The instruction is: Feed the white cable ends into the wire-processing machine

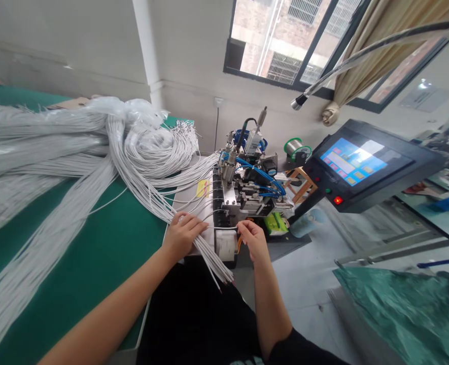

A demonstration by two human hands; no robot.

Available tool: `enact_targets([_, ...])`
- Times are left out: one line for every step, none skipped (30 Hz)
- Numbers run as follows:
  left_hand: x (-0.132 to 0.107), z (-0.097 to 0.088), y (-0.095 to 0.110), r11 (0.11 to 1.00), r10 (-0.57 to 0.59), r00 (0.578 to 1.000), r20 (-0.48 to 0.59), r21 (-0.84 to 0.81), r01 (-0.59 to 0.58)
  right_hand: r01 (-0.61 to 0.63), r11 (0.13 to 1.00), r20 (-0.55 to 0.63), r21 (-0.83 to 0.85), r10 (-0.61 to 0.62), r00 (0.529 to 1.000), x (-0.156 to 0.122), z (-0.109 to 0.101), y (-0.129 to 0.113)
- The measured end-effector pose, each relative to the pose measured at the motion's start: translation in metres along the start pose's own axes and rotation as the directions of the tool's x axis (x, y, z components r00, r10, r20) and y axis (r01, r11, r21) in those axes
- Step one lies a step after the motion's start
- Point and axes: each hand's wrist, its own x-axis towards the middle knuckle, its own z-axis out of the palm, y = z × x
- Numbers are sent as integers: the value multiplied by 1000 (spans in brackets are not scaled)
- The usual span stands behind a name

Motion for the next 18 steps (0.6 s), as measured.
enact_targets([0, 0, 0, 1000, -1, 1000, -2, -1, 1, -9, 1000, -2, -24, 9, 1000, 0, 0, 1])
enact_targets([1, 0, 0, 1000, 0, 1000, -3, -2, 0, -15, 999, 0, -43, 15, 1000, 1, 0, 1])
enact_targets([1, 0, 0, 1000, 1, 1000, -5, -2, -1, -18, 998, 5, -58, 18, 1000, 1, 0, 2])
enact_targets([1, 0, 0, 1000, 3, 1000, -6, -2, -3, -18, 998, 8, -67, 18, 1000, 1, 0, 2])
enact_targets([0, 0, 0, 1000, 4, 1000, -5, -3, -4, -17, 997, 12, -69, 18, 1000, 0, 0, 2])
enact_targets([0, 0, 0, 1000, 4, 1000, -5, -4, -4, -13, 998, 14, -68, 14, 1000, 0, 1, 1])
enact_targets([0, 0, 0, 1000, 4, 1000, -2, -7, -4, -7, 998, 17, -68, 8, 1000, -1, 1, 1])
enact_targets([0, 0, 0, 1000, 6, 1000, 4, -9, -6, 1, 997, 18, -71, 0, 1000, -1, 2, 1])
enact_targets([0, 0, 0, 1000, 7, 1000, 9, -11, -7, 12, 997, 20, -77, -11, 1000, -2, 2, 1])
enact_targets([0, 0, 0, 1000, 11, 1000, 13, -13, -10, 24, 996, 22, -83, -23, 999, -2, 2, 0])
enact_targets([0, -1, 0, 1000, 13, 1000, 14, -15, -13, 35, 995, 26, -88, -33, 999, -2, 2, 0])
enact_targets([0, -1, 0, 1000, 16, 1000, 13, -16, -16, 43, 995, 28, -93, -41, 999, -2, 2, 1])
enact_targets([1, -1, 0, 1000, 19, 1000, 11, -17, -19, 49, 994, 28, -95, -47, 999, -2, 2, 1])
enact_targets([1, -2, 0, 1000, 21, 1000, 10, -18, -21, 53, 994, 25, -95, -51, 998, -2, 2, 1])
enact_targets([1, -2, -1, 1000, 23, 1000, 10, -18, -23, 55, 994, 23, -97, -53, 998, -2, 1, 2])
enact_targets([1, -2, -1, 1000, 25, 1000, 10, -18, -25, 56, 994, 19, -99, -54, 998, -2, 1, 3])
enact_targets([0, -2, -1, 999, 27, 1000, 10, -18, -26, 57, 993, 17, -102, -56, 998, -2, 1, 3])
enact_targets([0, -2, -1, 999, 28, 1000, 11, -17, -28, 60, 992, 15, -107, -59, 998, -1, 1, 4])
